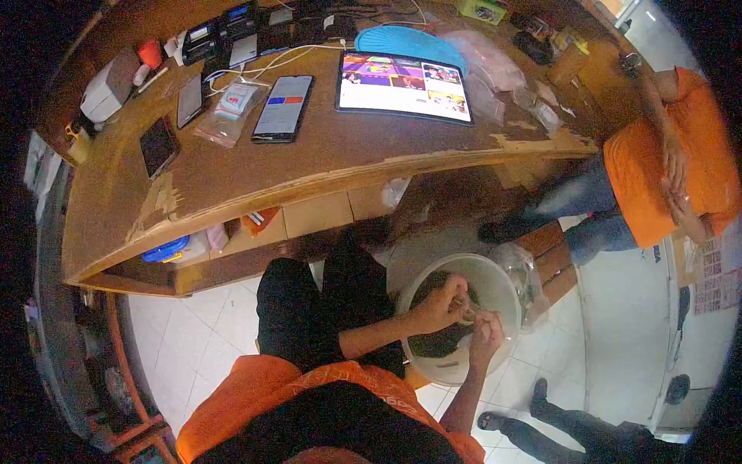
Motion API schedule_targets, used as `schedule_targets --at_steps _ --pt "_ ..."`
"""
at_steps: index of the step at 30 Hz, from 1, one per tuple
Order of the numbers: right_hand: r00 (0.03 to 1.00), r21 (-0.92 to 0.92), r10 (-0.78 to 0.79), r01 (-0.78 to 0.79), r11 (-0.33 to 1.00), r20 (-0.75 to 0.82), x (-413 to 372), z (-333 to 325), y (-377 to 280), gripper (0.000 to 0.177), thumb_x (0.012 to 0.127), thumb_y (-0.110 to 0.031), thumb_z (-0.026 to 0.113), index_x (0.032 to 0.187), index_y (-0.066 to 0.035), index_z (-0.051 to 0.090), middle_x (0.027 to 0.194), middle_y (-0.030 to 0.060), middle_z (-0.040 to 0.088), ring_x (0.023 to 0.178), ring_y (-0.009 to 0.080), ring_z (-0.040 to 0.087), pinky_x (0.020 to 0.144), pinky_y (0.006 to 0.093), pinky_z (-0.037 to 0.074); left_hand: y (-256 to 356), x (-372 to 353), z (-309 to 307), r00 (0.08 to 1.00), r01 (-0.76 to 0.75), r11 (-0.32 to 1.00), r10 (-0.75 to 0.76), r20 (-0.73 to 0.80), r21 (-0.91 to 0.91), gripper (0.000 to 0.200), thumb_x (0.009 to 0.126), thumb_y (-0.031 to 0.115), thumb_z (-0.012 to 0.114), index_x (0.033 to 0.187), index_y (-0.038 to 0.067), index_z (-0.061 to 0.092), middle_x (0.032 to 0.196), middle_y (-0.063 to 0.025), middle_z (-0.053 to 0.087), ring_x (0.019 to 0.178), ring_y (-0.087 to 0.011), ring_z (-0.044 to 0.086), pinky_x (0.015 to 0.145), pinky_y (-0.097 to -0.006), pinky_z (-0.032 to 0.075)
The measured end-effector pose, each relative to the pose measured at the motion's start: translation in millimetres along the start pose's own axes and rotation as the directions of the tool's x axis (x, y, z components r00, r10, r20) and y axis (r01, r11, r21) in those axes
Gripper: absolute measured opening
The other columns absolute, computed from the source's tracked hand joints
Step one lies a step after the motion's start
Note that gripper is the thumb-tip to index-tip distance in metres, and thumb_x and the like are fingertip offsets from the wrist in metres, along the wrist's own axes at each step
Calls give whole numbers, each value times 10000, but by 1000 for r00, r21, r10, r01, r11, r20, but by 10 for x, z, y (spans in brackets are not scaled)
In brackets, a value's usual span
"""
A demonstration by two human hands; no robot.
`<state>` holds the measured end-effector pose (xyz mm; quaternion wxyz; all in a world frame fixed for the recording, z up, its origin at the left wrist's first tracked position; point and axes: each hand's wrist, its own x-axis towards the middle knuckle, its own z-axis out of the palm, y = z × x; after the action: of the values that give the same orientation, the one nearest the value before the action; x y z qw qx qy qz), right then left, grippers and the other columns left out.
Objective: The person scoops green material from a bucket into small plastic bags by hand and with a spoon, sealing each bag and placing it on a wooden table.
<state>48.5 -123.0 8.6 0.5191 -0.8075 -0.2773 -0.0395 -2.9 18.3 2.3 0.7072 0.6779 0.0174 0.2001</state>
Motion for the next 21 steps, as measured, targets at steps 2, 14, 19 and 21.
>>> schedule_targets --at_steps 2,14,19,21 --pt "997 -66 -78 77 995 -6 -9 -29 80 41 770 -13 522 732 2 528 685 9 450 612 89 396 577 197 327 1 6 11 999 -32 999 33 17 -23 336 729 29 524 967 51 287 764 -150 511 735 -276 577 617 -344 449" --pt "995 -104 -80 87 991 64 -33 -36 98 19 708 -28 570 725 -20 570 684 92 580 635 213 519 678 290 399 3 1 22 989 53 996 -63 130 78 285 753 131 566 925 50 354 775 -116 532 757 -227 578 638 -325 452" --pt "991 12 33 -32 999 -126 33 -240 33 38 723 -37 567 759 -25 577 733 79 588 671 170 527 689 280 400 -59 30 24 998 -39 999 39 56 -2 362 746 139 597 1002 59 354 942 -89 513 875 -211 540 709 -310 432" --pt "939 16 81 -80 997 -334 113 -431 128 51 735 -39 568 781 -22 577 764 63 582 702 148 521 675 278 410 -67 52 0 1000 -17 995 16 13 93 415 744 122 601 1060 65 339 1046 -65 464 936 -198 501 754 -316 408"
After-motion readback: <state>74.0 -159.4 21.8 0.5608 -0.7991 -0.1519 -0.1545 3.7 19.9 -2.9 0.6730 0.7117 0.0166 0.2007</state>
